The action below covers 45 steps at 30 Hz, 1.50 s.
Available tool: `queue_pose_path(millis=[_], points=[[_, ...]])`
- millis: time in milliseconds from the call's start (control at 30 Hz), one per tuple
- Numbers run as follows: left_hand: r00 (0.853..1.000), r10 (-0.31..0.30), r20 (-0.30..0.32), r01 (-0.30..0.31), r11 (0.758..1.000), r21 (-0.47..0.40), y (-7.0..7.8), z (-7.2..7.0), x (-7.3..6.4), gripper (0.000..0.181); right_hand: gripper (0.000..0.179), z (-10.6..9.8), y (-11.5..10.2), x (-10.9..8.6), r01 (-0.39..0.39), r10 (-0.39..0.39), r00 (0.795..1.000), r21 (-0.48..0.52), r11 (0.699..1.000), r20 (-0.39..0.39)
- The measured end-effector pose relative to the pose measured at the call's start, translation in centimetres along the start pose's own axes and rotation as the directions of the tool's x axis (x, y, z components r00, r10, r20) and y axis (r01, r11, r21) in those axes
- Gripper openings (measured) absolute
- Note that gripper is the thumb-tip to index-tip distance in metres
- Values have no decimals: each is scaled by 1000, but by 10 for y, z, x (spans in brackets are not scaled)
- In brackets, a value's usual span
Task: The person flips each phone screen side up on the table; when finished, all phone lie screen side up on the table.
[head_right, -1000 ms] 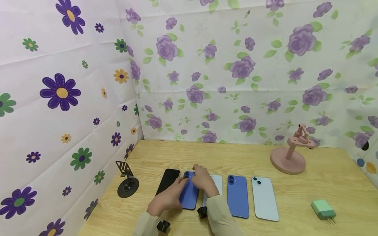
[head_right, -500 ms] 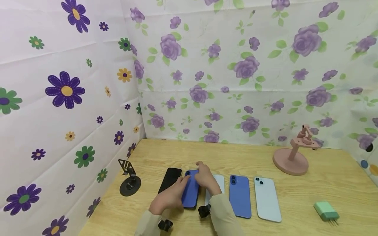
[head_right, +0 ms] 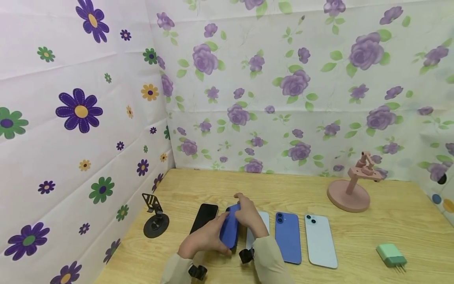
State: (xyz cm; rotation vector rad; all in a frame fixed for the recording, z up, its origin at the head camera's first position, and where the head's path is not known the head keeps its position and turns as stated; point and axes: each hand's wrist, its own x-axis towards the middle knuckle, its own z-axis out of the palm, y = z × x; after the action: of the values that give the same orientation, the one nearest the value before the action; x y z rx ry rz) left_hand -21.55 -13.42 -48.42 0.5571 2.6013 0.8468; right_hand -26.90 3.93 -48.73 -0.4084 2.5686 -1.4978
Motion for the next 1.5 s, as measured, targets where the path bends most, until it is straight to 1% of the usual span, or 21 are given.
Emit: queue_pose_path(millis=[100, 200, 367, 433, 533, 667, 867, 1067, 1133, 1233, 1300, 1400, 1500], points=[[1000, 17, 2, -17, 999, -46, -2, 0, 0, 112, 66, -1, -2, 0, 10, -10, 1000, -19, 1000, -1], [1000, 29, -13, -30, 997, -78, -3, 0, 1, 105, 67, -3, -4, -1, 16, -16, 1000, -27, 1000, -2], [999, 33, -36, -38, 989, -143, -3, 3, 4, 94, 64, -6, -6, -4, -6, 6, 1000, -27, 1000, -14], [998, 38, -44, -46, 982, -182, -3, 3, 4, 92, 63, -7, -6, -4, -19, 19, 1000, -28, 999, -25], [999, 33, -44, -43, 966, -256, -3, 4, 5, 89, 61, -9, -8, -5, -23, 22, 999, -24, 999, -32], [999, 37, -32, -46, 935, -352, -4, 4, 4, 87, 59, -11, -11, -7, -31, 31, 999, 8, 999, -36], [997, 72, -12, -69, 878, -474, -7, 2, 4, 81, 60, -11, -13, -7, -42, 43, 998, 14, 999, -35], [994, 109, -1, -93, 845, -526, -10, -1, 4, 72, 63, -11, -12, -6, -62, 63, 998, 35, 997, -8], [993, 116, -3, -98, 822, -560, -11, -2, 4, 70, 64, -10, -11, -6, -60, 60, 998, 40, 997, 9], [994, 112, -10, -96, 796, -597, -12, -3, 3, 70, 63, -10, -9, -6, -59, 58, 998, 40, 997, 34], [995, 103, -17, -92, 787, -611, -11, -4, 2, 71, 62, -9, -7, -7, -69, 66, 996, 50, 996, 54], [995, 101, -18, -91, 782, -617, -11, -4, 1, 73, 60, -8, -6, -8, -94, 84, 991, 96, 991, 101], [993, 113, -15, -98, 776, -623, -11, -5, 0, 73, 59, -8, -5, -10, -118, 99, 985, 140, 983, 140]])
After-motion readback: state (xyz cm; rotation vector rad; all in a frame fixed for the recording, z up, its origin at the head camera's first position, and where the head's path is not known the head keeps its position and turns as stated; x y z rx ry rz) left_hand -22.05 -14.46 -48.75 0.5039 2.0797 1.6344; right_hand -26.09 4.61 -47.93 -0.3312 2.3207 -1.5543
